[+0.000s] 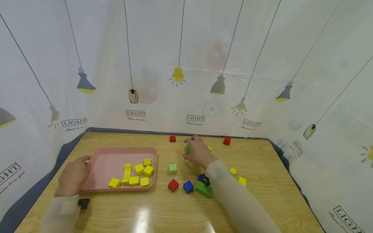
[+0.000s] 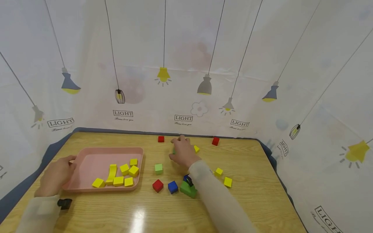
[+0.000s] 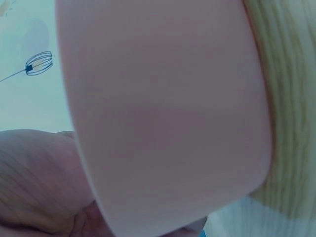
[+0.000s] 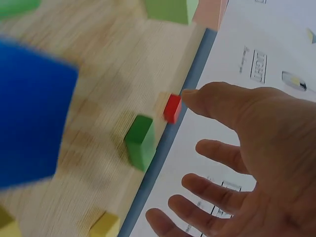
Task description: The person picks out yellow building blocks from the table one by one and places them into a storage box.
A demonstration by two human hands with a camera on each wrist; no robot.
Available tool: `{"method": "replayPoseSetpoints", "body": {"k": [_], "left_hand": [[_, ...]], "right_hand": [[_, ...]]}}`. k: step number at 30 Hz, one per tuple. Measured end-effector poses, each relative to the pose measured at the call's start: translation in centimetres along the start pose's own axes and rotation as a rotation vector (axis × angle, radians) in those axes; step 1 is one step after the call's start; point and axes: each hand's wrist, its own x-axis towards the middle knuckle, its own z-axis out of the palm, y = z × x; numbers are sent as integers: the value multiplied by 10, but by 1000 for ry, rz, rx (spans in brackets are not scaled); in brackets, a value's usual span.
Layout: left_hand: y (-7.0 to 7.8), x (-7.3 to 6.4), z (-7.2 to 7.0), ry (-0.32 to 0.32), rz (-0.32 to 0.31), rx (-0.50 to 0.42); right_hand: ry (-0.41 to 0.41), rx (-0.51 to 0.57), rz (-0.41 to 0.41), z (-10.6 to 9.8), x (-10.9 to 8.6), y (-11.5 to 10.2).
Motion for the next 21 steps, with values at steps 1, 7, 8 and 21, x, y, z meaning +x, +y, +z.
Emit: {"method": "replayPoseSetpoints", "body": {"k": [1,7,8,21], "left_hand": [[0,0,0,2,-1,-2],[3,-1,0,17,-6,1],[3,-2,0,17,-5,0],[0,-1,-1,6,-1,-4]], "right_hand": [[2,-11,12,-1,-1,4],[-35,-39,96,-4,-3,28],[-44,-38,105,-4,-3,32],[-119,-1,119,-4,-7,59]]}}
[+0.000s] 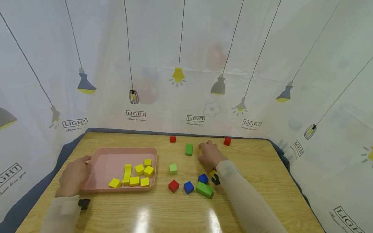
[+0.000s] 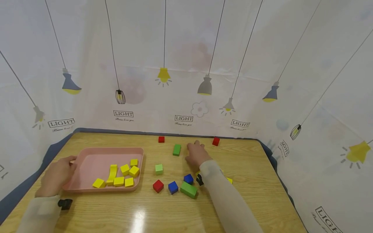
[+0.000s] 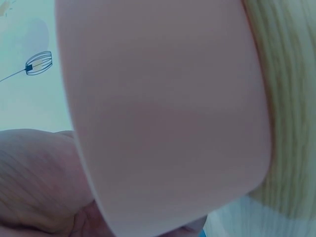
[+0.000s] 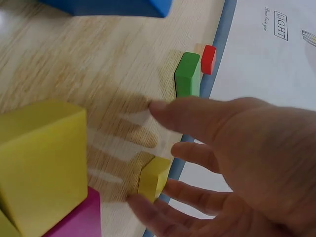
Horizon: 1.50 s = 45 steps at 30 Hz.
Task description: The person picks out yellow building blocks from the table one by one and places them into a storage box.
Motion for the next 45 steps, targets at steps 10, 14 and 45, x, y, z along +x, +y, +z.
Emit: {"method": "replayPoseSetpoints", "body": {"k": [10,14,45], "left_hand": [[0,-4,0,16,26,1],[0,-8,-1,26,58,-4],[-2,-2,-1,5,29,6]], "right_hand": [[18,23,-3,0,2,-2],[27,37,-14,0,3,-2],[81,59,-41,0,5,-14]]}}
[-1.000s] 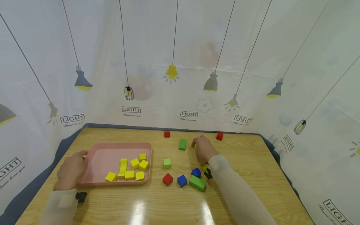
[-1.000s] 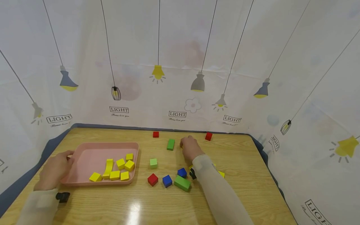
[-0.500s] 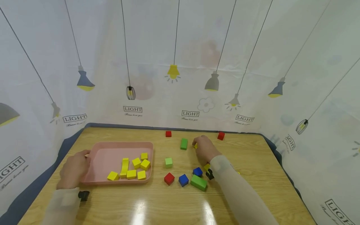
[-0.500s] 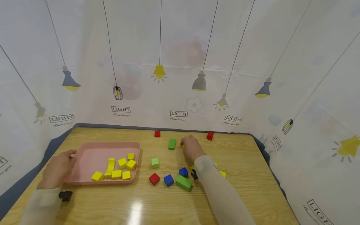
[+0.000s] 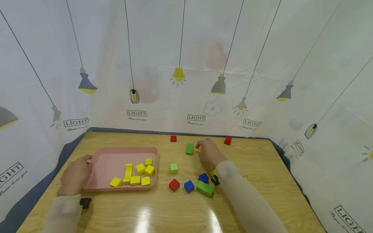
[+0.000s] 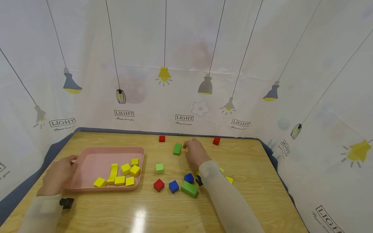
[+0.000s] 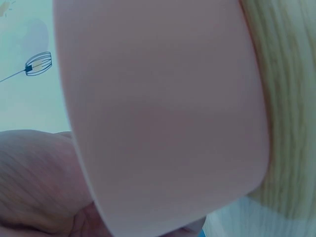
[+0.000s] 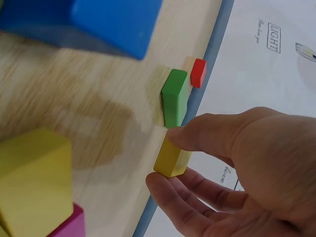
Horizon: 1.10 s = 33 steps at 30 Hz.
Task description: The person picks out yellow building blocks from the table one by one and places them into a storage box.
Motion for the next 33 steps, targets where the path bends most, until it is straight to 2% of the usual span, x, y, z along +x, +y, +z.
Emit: {"method": "replayPoseSetpoints", "body": {"k": [9,16,24,33], "left_hand": [[2,0,1,-1,-10,0],[3,1,1,-4,-27,-2],[2,0,0,0,-15,-2],[-6,10,8,3,-26,-3]], "right_hand": [[39,-49,-55,-3,2,-19],[44,-40,-89,-4,3,-40],[27,-10,-139,2,4,-72],[10,-8,-209,10,6,-111]]}}
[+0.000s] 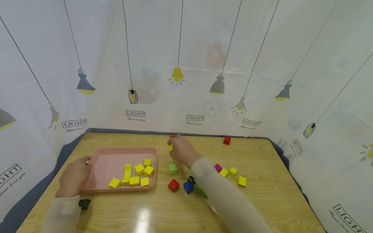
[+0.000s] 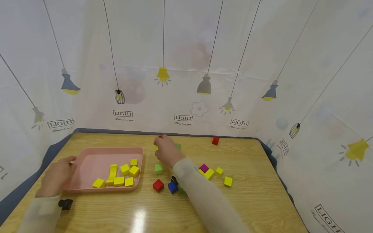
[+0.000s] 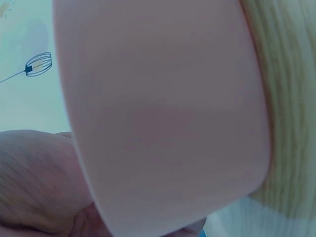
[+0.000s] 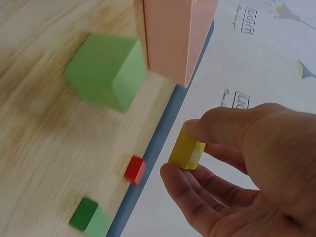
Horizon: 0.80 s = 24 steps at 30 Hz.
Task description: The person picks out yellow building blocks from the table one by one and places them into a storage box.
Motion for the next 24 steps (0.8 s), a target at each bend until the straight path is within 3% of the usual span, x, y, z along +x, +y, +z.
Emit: {"method": "replayPoseSetpoints", "body": {"k": [7,15,24], "left_hand": [[4,-5,-5,-5,11,7],[10,-15,-10,-11,-1,15],[10,-12,-6,-7,-1,11]], "right_hand": [[-3,4,-41,11,5,-25],[-62,2,-90,26,13,-55],[-91,-18,-120,42,24,-80]]}}
